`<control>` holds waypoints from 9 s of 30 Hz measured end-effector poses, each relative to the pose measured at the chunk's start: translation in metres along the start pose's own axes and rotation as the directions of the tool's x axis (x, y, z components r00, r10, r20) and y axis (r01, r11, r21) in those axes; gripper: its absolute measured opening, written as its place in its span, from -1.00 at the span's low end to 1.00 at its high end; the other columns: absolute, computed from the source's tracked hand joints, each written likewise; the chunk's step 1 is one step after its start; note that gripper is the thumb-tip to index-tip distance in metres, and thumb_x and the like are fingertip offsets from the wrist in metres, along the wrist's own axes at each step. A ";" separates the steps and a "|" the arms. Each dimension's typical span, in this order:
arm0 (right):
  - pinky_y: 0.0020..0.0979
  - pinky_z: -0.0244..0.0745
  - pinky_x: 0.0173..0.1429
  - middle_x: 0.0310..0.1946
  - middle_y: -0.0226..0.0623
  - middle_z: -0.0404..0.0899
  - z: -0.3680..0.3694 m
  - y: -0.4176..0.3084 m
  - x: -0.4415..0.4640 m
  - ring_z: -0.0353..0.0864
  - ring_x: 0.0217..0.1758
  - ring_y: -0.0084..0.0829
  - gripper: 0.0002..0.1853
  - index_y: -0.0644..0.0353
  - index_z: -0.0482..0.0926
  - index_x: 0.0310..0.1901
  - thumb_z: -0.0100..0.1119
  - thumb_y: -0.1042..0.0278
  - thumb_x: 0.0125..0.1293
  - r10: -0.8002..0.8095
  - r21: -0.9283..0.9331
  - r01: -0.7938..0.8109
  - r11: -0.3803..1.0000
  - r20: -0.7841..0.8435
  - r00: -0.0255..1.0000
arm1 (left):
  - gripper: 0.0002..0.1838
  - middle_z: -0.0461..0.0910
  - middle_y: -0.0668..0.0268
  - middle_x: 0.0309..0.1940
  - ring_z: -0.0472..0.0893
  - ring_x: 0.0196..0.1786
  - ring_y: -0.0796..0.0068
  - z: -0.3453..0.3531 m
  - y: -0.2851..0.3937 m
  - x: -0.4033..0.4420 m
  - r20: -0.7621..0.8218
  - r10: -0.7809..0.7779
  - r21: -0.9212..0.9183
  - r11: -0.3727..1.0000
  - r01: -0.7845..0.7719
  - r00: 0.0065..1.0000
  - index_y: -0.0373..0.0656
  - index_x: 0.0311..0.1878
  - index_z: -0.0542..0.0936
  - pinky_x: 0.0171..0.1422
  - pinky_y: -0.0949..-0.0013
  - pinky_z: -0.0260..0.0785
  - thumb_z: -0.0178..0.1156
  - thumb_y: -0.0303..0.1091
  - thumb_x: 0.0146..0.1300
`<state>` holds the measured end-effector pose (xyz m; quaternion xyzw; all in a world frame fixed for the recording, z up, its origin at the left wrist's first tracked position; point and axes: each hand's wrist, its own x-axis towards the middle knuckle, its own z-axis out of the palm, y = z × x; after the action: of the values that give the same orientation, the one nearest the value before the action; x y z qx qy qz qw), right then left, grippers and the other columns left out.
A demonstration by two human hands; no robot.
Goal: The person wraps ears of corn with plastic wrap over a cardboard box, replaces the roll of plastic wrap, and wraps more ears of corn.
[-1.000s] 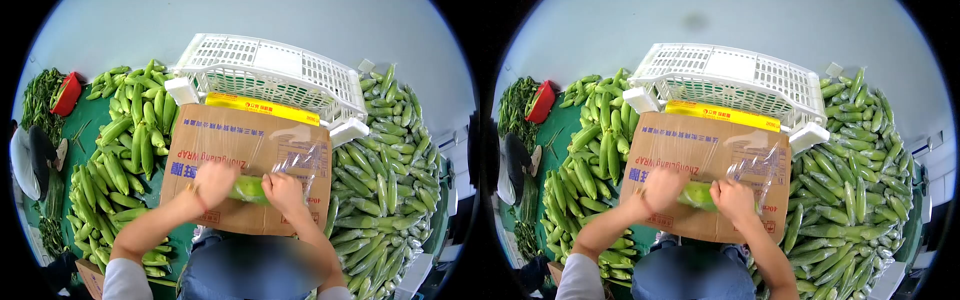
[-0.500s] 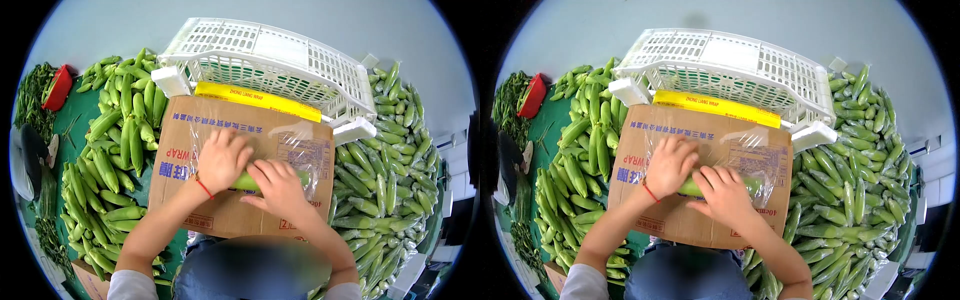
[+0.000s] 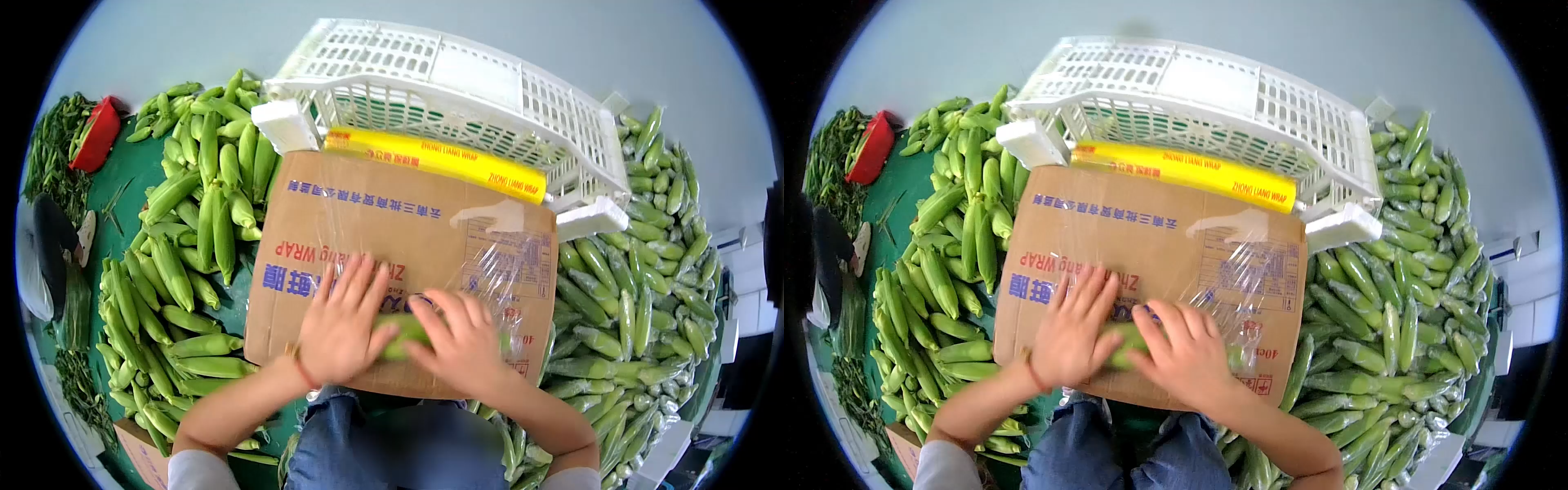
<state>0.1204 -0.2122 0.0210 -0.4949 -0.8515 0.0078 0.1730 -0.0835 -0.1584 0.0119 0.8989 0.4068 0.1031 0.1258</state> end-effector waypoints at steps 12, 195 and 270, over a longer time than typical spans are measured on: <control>-0.16 0.58 -0.23 -0.32 -0.20 0.56 0.030 0.066 0.069 0.65 -0.25 -0.20 -0.35 0.13 0.44 -0.03 0.44 -0.05 -0.10 0.044 0.002 -0.044 0.999 0.122 0.992 | -0.24 0.21 -0.10 0.39 0.31 0.39 0.01 0.001 -0.060 0.182 0.464 0.074 0.158 0.974 -0.164 0.883 -0.44 0.27 0.30 0.41 0.17 0.26 0.38 -0.23 0.08; -0.33 0.48 -0.43 -0.53 -0.38 0.44 0.039 0.041 -0.005 0.54 -0.47 -0.31 -0.69 0.12 0.62 -0.46 0.34 0.02 0.09 0.259 0.161 -0.221 0.962 -0.279 0.925 | -0.90 0.61 0.18 -0.47 0.58 -0.43 0.09 -0.063 -0.075 0.069 -0.247 0.201 -0.252 0.931 -0.263 0.948 -0.20 -0.30 0.65 -0.23 0.15 0.43 0.24 -0.38 0.17; -0.22 0.57 -0.06 -0.15 -0.13 0.63 -0.048 -0.024 -0.050 0.67 -0.11 -0.16 -0.26 0.10 0.45 0.13 0.26 -0.32 0.07 -0.006 0.358 -0.394 0.847 0.747 0.665 | -0.19 0.29 -0.05 0.34 0.36 0.35 0.05 0.005 -0.060 0.152 0.288 0.065 -0.044 0.998 -0.055 0.955 -0.32 0.29 0.35 0.40 0.22 0.28 0.40 -0.11 0.02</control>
<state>0.1369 -0.2741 0.0560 -0.4811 -0.7576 0.4371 -0.0588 -0.0264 -0.0059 0.0009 0.9138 0.3548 -0.0186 0.1968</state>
